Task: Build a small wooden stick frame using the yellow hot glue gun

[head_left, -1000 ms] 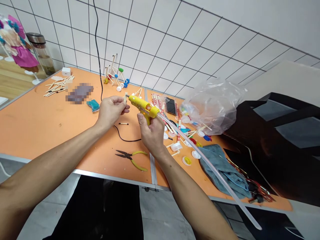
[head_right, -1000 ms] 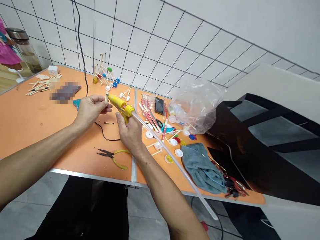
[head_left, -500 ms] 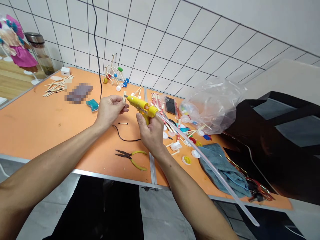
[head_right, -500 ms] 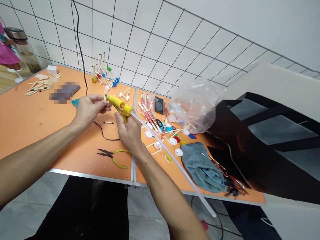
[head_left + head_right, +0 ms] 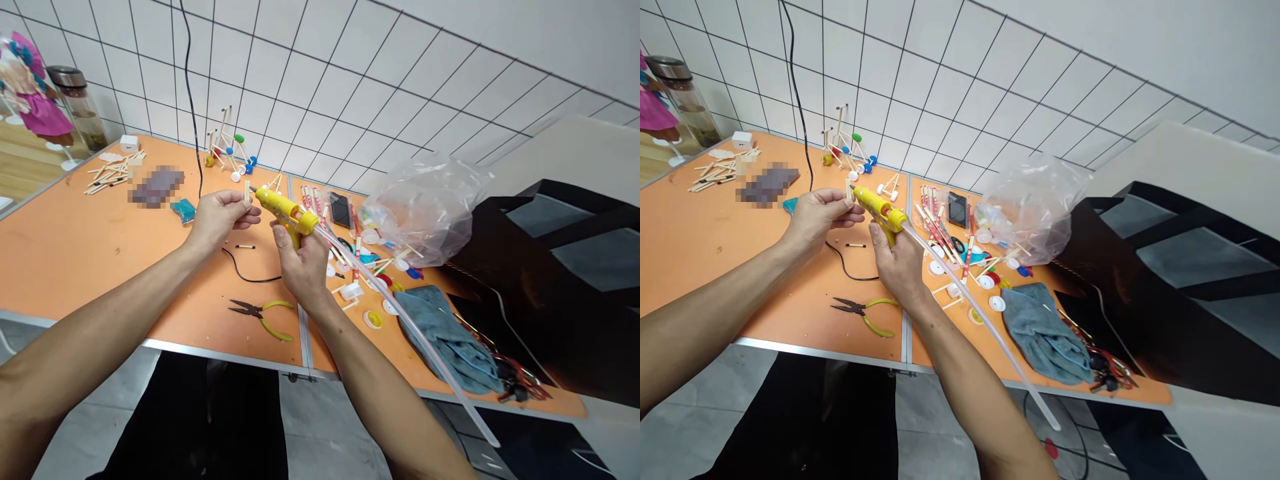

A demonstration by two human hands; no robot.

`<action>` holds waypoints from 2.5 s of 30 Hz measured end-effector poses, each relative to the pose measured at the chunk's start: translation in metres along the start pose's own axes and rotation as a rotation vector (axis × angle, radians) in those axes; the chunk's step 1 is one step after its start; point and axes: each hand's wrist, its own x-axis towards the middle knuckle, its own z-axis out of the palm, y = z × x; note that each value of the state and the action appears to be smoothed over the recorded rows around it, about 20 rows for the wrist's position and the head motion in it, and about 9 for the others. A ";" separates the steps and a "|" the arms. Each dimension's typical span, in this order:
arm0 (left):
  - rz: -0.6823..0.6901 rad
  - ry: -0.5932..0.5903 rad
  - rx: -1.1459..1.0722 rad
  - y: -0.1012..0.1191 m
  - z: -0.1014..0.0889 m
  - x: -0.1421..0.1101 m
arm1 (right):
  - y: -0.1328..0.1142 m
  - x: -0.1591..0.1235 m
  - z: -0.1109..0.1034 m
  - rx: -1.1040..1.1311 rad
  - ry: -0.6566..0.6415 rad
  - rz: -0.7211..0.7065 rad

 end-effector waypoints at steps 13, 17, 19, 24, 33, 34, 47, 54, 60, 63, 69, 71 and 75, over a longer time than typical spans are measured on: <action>-0.031 -0.084 -0.078 -0.006 -0.003 0.003 | 0.000 0.001 -0.003 0.028 0.025 -0.003; -0.024 -0.099 -0.085 -0.008 -0.005 0.005 | -0.001 0.001 -0.005 0.048 0.021 0.001; -0.019 -0.107 -0.087 -0.008 -0.005 0.005 | -0.002 0.001 -0.005 0.055 0.018 0.004; -0.008 -0.123 -0.087 -0.009 -0.006 0.006 | -0.003 0.002 -0.005 0.067 0.014 0.017; -0.006 -0.112 -0.061 -0.007 -0.006 0.005 | -0.004 0.006 -0.007 0.105 0.042 0.115; -0.010 -0.107 -0.061 -0.007 -0.006 0.005 | -0.003 0.007 -0.008 0.117 0.047 0.138; -0.140 0.007 -0.102 -0.003 0.001 0.002 | 0.003 0.016 -0.002 0.539 0.047 0.432; -0.165 0.012 -0.090 0.000 0.001 0.001 | 0.007 0.018 -0.001 0.642 0.044 0.490; -0.167 0.011 -0.081 0.002 0.002 0.000 | 0.008 0.017 -0.001 0.644 0.036 0.498; -0.160 0.005 -0.084 0.000 0.002 0.000 | 0.010 0.017 0.000 0.607 0.021 0.506; -0.141 -0.022 -0.061 -0.006 -0.002 0.002 | 0.009 0.016 0.000 0.547 -0.043 0.593; -0.142 -0.034 -0.055 -0.007 -0.003 0.001 | 0.008 0.016 0.001 0.556 -0.051 0.602; -0.143 -0.061 -0.042 -0.006 -0.003 -0.002 | 0.007 0.014 0.004 0.593 -0.026 0.625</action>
